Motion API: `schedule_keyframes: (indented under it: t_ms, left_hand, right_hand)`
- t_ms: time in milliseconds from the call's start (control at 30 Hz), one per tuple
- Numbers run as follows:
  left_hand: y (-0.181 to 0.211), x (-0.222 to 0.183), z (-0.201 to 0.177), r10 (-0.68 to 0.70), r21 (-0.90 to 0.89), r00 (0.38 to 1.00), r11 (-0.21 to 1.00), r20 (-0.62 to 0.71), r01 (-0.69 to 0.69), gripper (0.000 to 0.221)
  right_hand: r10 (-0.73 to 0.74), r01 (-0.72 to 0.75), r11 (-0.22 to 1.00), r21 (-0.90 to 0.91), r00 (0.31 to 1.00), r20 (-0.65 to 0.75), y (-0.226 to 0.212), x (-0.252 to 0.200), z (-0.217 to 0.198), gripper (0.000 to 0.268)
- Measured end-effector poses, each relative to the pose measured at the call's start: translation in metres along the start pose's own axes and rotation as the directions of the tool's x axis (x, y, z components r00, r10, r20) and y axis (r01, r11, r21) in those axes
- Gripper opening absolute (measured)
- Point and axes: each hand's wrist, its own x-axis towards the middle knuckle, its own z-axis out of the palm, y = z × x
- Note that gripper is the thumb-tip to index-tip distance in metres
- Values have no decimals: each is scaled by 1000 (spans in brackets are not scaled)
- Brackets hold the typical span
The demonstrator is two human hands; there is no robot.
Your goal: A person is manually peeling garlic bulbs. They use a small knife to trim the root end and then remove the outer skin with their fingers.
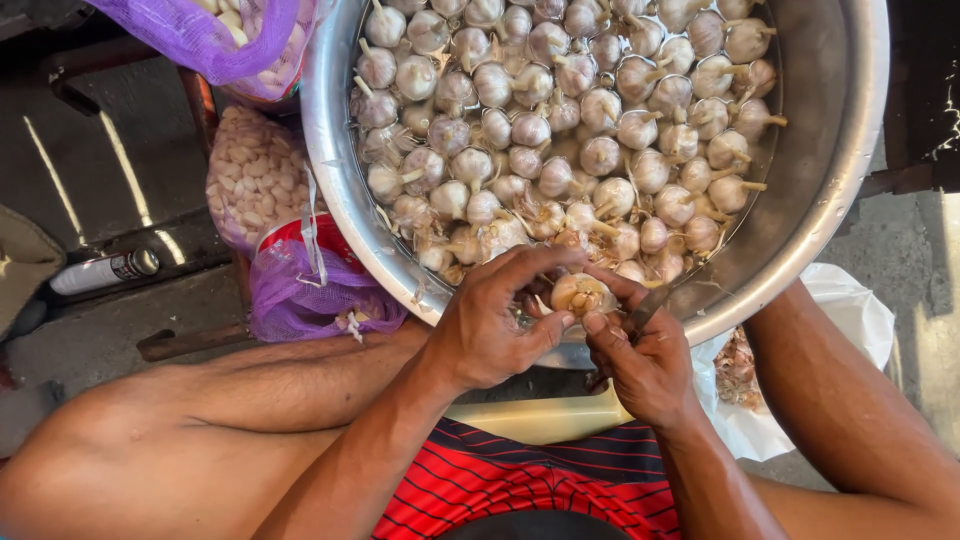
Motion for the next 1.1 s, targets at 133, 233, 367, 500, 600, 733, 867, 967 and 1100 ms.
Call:
schedule_keyframes:
  t_ms: [133, 233, 367, 500, 600, 733, 867, 967, 1100]
  left_hand:
    - [-4, 2, 5, 50, 120, 999, 991, 9, -51, 36]
    - [-11, 0, 12, 79, 156, 997, 985, -17, -75, 34]
    - [-13, -1, 19, 89, 236, 993, 969, -79, -68, 27]
    - [-28, -8, 23, 172, 317, 983, 938, -69, -142, 25]
    - [-28, -7, 17, 187, 298, 982, 939, -29, -170, 28]
    - [-19, -1, 8, 155, 247, 988, 957, 17, -154, 25]
    - [-16, 3, 0, 78, 220, 990, 970, 113, -102, 24]
    - [-31, 6, -7, 18, 181, 991, 983, 131, -42, 20]
    - [12, 19, -27, -66, 77, 970, 996, 234, 50, 28]
  right_hand:
    - [-20, 21, 999, -36, 1000, 8, 1, 6, 4, 49]
    - [-45, 52, 986, -157, 998, 47, -4, 12, 9, 53]
    - [-124, 101, 772, -628, 992, 6, 8, 12, 0, 41]
    - [-179, 172, 687, -706, 982, 66, 19, 5, -10, 37]
    - [-166, 175, 662, -728, 982, 85, 19, 6, -14, 38]
    - [-88, 105, 675, -730, 994, 62, 18, 9, -13, 37]
    - [-29, 63, 669, -741, 998, 59, 8, 13, -13, 32]
    - [15, 77, 679, -730, 993, 118, -6, 14, -12, 33]
    - [110, 9, 796, -605, 981, 159, 7, 21, -36, 36]
